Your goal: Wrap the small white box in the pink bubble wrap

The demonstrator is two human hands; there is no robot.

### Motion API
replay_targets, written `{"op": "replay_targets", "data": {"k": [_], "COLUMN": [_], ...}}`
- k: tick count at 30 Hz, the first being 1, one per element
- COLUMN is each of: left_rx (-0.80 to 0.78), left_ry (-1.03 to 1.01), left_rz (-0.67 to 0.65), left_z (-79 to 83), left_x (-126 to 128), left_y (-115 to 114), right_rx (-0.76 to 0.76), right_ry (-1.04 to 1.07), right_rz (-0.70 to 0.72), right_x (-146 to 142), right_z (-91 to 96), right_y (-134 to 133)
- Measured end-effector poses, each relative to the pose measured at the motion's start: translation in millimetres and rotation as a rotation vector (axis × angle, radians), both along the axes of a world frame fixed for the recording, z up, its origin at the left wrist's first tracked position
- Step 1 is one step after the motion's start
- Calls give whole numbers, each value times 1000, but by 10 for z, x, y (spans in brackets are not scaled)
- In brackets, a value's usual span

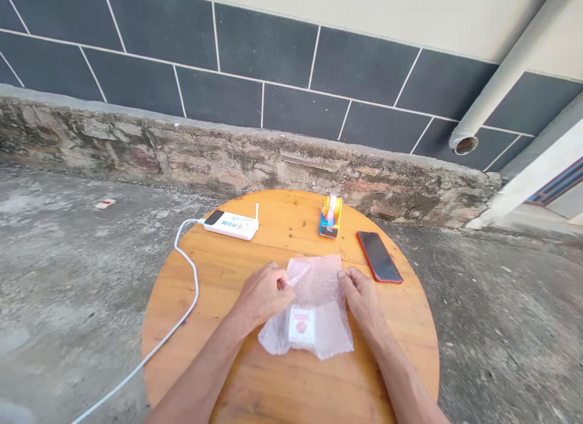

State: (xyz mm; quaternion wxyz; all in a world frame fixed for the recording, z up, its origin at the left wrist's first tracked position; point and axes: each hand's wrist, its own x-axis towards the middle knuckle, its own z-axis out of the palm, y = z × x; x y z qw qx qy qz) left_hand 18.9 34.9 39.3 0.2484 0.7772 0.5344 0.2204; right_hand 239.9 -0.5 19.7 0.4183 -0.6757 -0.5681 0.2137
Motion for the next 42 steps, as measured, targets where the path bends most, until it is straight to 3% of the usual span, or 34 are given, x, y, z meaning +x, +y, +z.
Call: {"op": "replay_targets", "data": {"k": [9, 16, 20, 22, 26, 28, 31, 35, 40, 42], "left_rx": [-20, -37, -41, -41, -48, -51, -47, -31, -30, -33], "left_ry": [107, 194, 213, 213, 216, 219, 219, 211, 216, 216], "left_rz": [240, 252, 237, 223, 202, 202, 208, 212, 229, 224], "left_z": [-87, -147, -131, -120, -107, -108, -115, -134, -158, -155], "left_x": [-206, -203, -207, -217, -237, -242, -242, -237, -238, -242], "left_y": [195, 229, 219, 214, 215, 220, 224, 228, 241, 240], "right_rx": [6, 12, 48, 56, 45, 12, -16, 61, 152, 149], "right_ry": [-58, -104, -60, -28, 15, -34, -137, -179, -346, -461], "right_rz": [-36, -84, -103, -18, 424, 550, 584, 557, 628, 693], "right_x": [94, 152, 171, 123, -86, -189, -273, -285, -379, -464], "right_z": [-30, -97, -27, 78, 304, 345, 291, 256, 538, 552], "right_y": [-5, 69, 18, -58, -192, -196, -141, -137, -484, -681]}}
